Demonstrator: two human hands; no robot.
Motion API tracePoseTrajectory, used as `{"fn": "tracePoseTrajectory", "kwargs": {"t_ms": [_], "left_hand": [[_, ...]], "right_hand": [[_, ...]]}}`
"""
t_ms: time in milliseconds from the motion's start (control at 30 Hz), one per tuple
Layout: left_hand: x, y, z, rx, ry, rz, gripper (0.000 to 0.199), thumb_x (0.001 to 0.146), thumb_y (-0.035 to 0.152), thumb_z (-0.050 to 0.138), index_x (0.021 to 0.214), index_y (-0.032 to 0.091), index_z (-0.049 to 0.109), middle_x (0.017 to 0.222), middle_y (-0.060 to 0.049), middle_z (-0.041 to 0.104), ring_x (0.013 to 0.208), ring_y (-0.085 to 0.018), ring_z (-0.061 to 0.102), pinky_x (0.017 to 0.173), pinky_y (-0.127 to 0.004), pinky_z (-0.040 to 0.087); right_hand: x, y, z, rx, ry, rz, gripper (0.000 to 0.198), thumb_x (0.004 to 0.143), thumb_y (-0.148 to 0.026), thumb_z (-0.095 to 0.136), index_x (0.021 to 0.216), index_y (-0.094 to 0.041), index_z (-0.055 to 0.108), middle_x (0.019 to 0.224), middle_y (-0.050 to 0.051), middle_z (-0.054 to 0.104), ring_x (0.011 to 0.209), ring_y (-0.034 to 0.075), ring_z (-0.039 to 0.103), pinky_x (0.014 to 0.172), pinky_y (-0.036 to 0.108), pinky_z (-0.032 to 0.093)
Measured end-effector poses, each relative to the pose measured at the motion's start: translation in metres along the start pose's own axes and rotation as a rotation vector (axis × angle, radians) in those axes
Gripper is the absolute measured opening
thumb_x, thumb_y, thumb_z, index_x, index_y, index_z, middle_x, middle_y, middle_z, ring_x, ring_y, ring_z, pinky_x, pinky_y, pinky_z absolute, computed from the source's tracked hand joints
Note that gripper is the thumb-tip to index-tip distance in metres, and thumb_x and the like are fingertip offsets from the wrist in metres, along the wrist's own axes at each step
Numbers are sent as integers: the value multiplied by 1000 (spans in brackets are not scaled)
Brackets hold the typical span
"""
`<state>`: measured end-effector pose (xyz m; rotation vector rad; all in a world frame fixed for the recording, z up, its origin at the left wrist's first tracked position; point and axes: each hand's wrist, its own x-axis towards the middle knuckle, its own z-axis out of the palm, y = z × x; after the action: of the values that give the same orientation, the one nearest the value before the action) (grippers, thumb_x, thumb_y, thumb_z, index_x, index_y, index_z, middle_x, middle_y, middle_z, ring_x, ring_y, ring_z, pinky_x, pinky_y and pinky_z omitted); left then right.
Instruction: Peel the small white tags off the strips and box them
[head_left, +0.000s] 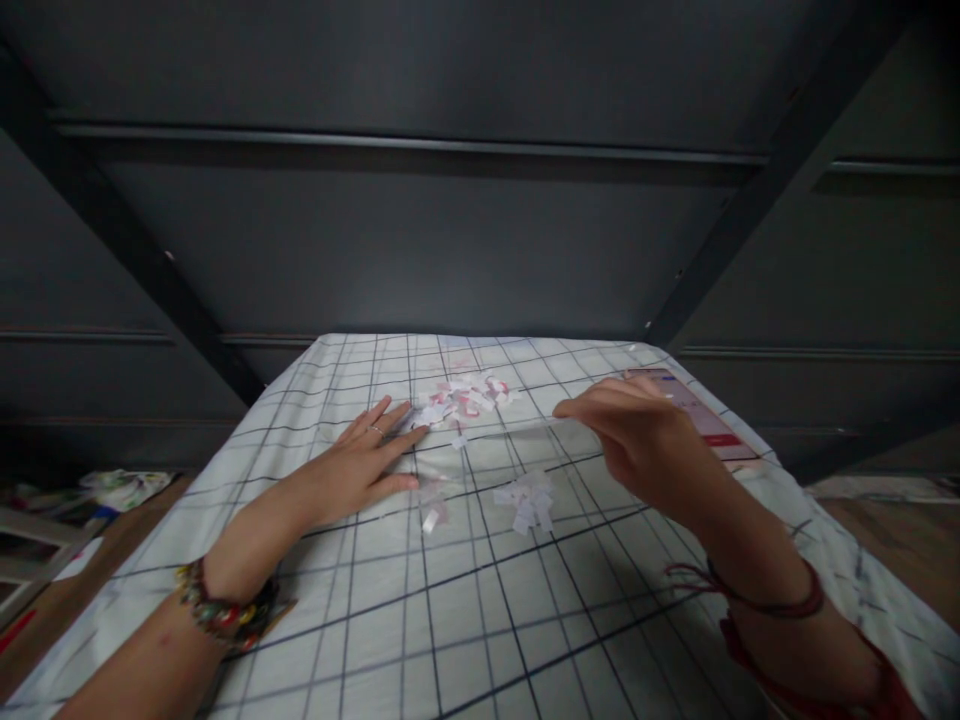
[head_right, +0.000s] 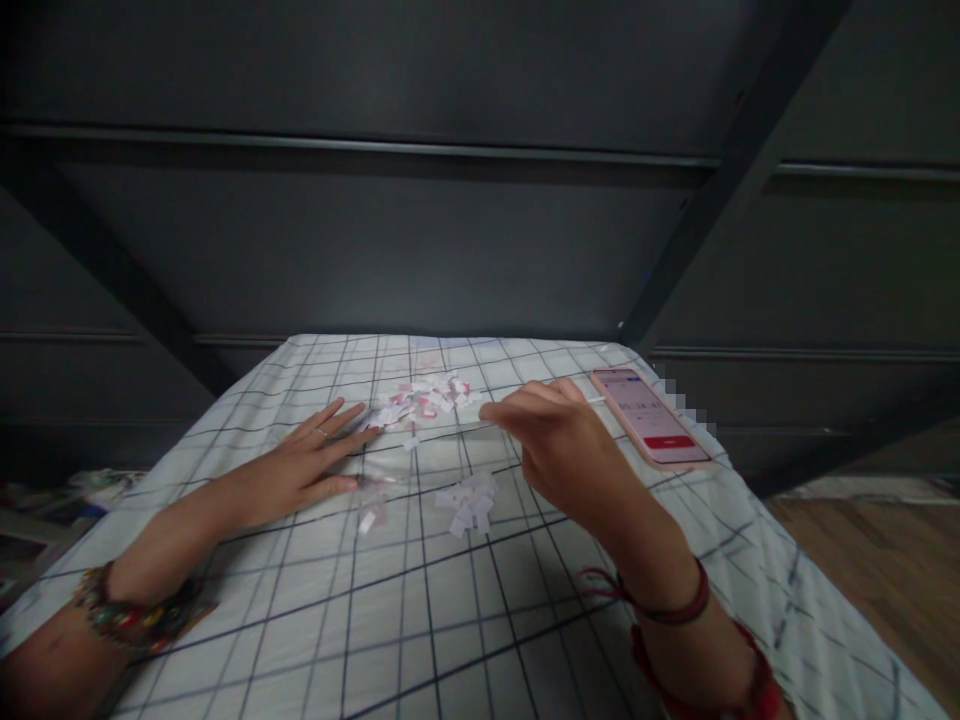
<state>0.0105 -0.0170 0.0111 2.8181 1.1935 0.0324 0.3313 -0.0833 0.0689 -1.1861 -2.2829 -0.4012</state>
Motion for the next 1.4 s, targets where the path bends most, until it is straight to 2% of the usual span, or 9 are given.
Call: {"fn": "tracePoseTrajectory", "kwargs": {"t_ms": [167, 267, 400, 567, 800, 1033, 1200, 1400], "left_hand": [[-1, 1, 0, -2, 3, -4, 80, 89, 74, 22, 146, 21, 40, 159, -13, 21, 145, -37, 7, 114, -56, 20], [-1, 2, -2, -7, -3, -18, 80, 89, 74, 22, 146, 21, 39, 159, -13, 20, 145, -37, 7, 115, -55, 20], [-1, 3, -4, -6, -14, -31, 80, 89, 74, 21, 146, 21, 39, 159, -13, 20, 145, -37, 5, 114, -55, 21], [-1, 4, -5, 6, -14, -25, 79, 90, 73, 21, 146, 20, 40, 158, -14, 21, 145, -37, 7, 114, -55, 20], [-2, 3, -4, 5, 5, -13, 76, 91, 71, 24, 145, 20, 40, 158, -14, 21, 145, -37, 8, 114, -56, 22], [-2, 0, -1, 14, 28, 4, 74, 91, 71, 26, 146, 24, 39, 159, -10, 22, 146, -36, 9, 114, -53, 22], [-1, 1, -2, 22, 15, -6, 77, 90, 73, 21, 145, 22, 42, 159, -12, 23, 145, -37, 9, 114, -55, 22], [-2, 0, -1, 10, 23, 1, 76, 90, 72, 23, 145, 23, 41, 159, -11, 23, 146, -36, 8, 115, -53, 21]], "right_hand": [[7, -15, 14, -148, -53, -74, 44, 63, 10, 38, 82, -19, 66, 69, 1, 64, 64, 15, 50, 66, 30, 31], [8, -18, 14, -131, -62, -85, 42, 61, 10, 37, 77, -18, 64, 68, 1, 63, 63, 15, 48, 64, 29, 31], [6, -17, 8, -76, 4, -137, 43, 62, 9, 36, 79, -18, 65, 68, 0, 63, 64, 14, 49, 64, 29, 32], [5, -16, 10, -102, 49, -87, 42, 66, 10, 36, 80, -17, 65, 68, 1, 63, 63, 15, 47, 63, 30, 32], [8, -23, 11, -86, -86, -100, 45, 61, 11, 35, 78, -18, 65, 70, 2, 64, 66, 15, 49, 65, 31, 33], [6, -19, 9, -114, -21, -112, 40, 64, 9, 37, 77, -18, 64, 71, 3, 65, 68, 16, 51, 65, 31, 33], [8, -20, 15, -127, -83, -111, 45, 63, 10, 36, 82, -18, 66, 72, 2, 66, 68, 15, 52, 65, 30, 33], [9, -17, 19, -166, -113, -61, 42, 65, 10, 37, 80, -18, 64, 70, 2, 64, 64, 16, 48, 63, 31, 32]]}}
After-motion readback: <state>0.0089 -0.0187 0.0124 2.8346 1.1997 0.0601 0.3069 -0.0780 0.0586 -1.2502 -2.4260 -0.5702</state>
